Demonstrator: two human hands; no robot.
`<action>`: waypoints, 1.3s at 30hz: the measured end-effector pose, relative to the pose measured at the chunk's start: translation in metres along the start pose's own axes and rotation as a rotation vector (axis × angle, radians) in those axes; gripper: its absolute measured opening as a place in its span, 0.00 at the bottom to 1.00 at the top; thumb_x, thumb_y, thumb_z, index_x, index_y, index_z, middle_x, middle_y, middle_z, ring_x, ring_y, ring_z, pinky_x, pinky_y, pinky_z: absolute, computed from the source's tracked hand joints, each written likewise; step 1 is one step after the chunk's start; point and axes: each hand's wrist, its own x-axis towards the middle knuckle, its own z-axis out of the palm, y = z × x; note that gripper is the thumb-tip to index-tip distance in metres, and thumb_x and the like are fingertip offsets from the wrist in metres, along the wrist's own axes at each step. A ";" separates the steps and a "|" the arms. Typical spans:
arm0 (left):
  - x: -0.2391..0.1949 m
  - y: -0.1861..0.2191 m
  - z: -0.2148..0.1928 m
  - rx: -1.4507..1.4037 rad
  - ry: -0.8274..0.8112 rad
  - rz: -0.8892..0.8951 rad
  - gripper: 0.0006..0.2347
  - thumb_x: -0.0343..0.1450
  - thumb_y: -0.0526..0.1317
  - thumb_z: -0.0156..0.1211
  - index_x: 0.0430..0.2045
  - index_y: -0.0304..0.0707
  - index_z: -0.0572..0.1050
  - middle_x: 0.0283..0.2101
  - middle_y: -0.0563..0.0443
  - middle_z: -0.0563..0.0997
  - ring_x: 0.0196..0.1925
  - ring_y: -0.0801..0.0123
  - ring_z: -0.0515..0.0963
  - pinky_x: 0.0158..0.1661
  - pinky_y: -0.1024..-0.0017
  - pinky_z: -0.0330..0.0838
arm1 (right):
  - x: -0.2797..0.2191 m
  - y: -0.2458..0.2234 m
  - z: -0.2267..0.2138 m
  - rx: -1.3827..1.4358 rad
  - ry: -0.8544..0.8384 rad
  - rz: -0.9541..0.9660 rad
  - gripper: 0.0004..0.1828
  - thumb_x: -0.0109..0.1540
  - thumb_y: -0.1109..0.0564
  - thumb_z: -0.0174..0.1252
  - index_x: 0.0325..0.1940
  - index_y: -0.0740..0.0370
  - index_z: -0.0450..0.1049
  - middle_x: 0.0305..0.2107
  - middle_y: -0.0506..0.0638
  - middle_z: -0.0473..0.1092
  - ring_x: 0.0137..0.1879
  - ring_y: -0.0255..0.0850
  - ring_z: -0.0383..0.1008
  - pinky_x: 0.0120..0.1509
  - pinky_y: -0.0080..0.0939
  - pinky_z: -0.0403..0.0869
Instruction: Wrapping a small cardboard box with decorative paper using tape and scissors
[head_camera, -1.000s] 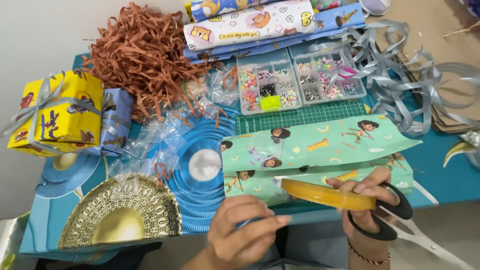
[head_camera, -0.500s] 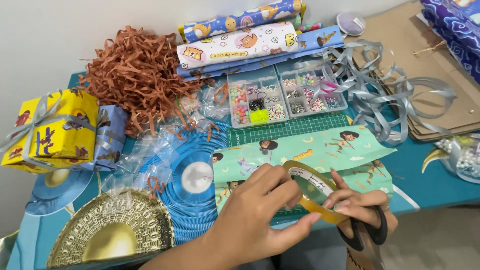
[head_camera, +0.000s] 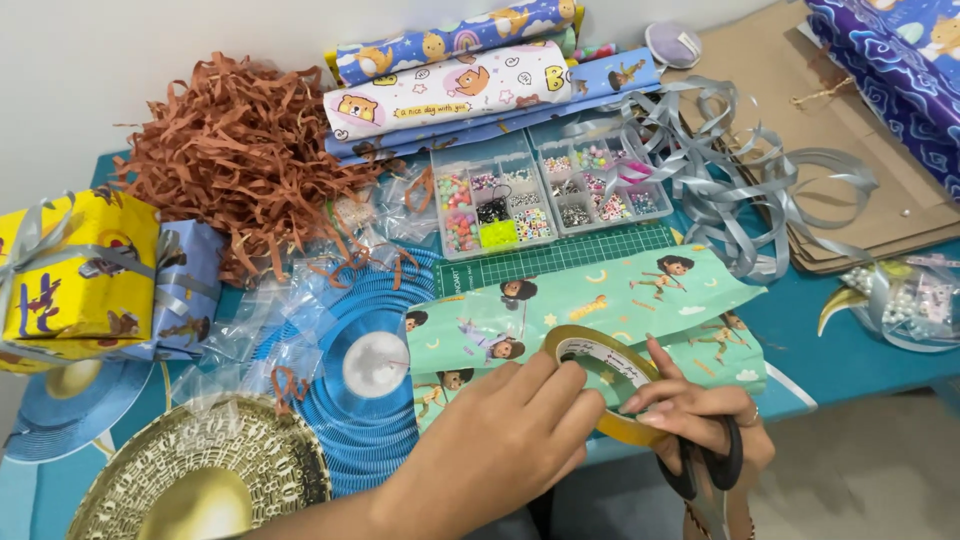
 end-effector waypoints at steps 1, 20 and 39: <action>-0.002 0.000 0.001 0.037 -0.029 0.018 0.11 0.69 0.42 0.66 0.32 0.44 0.67 0.34 0.53 0.69 0.39 0.62 0.72 0.31 0.69 0.68 | -0.016 0.011 0.010 -0.163 0.090 -0.029 0.24 0.66 0.73 0.50 0.66 0.62 0.61 0.47 0.50 0.64 0.58 0.48 0.75 0.92 0.75 0.52; 0.006 -0.031 -0.004 -1.192 0.065 -0.137 0.06 0.65 0.26 0.53 0.24 0.38 0.66 0.26 0.53 0.65 0.26 0.69 0.62 0.29 0.71 0.57 | -0.006 0.057 -0.049 0.580 -0.471 0.000 0.22 0.75 0.65 0.32 0.68 0.50 0.63 0.58 0.55 0.68 0.75 0.48 0.59 0.87 0.72 0.19; 0.051 -0.042 -0.067 -0.325 0.104 -0.247 0.10 0.77 0.43 0.53 0.30 0.36 0.73 0.32 0.48 0.75 0.32 0.55 0.76 0.32 0.59 0.68 | 0.044 -0.006 0.034 0.056 0.542 -0.127 0.15 0.67 0.63 0.57 0.59 0.57 0.71 0.50 0.50 0.62 0.55 0.47 0.77 0.78 0.56 0.79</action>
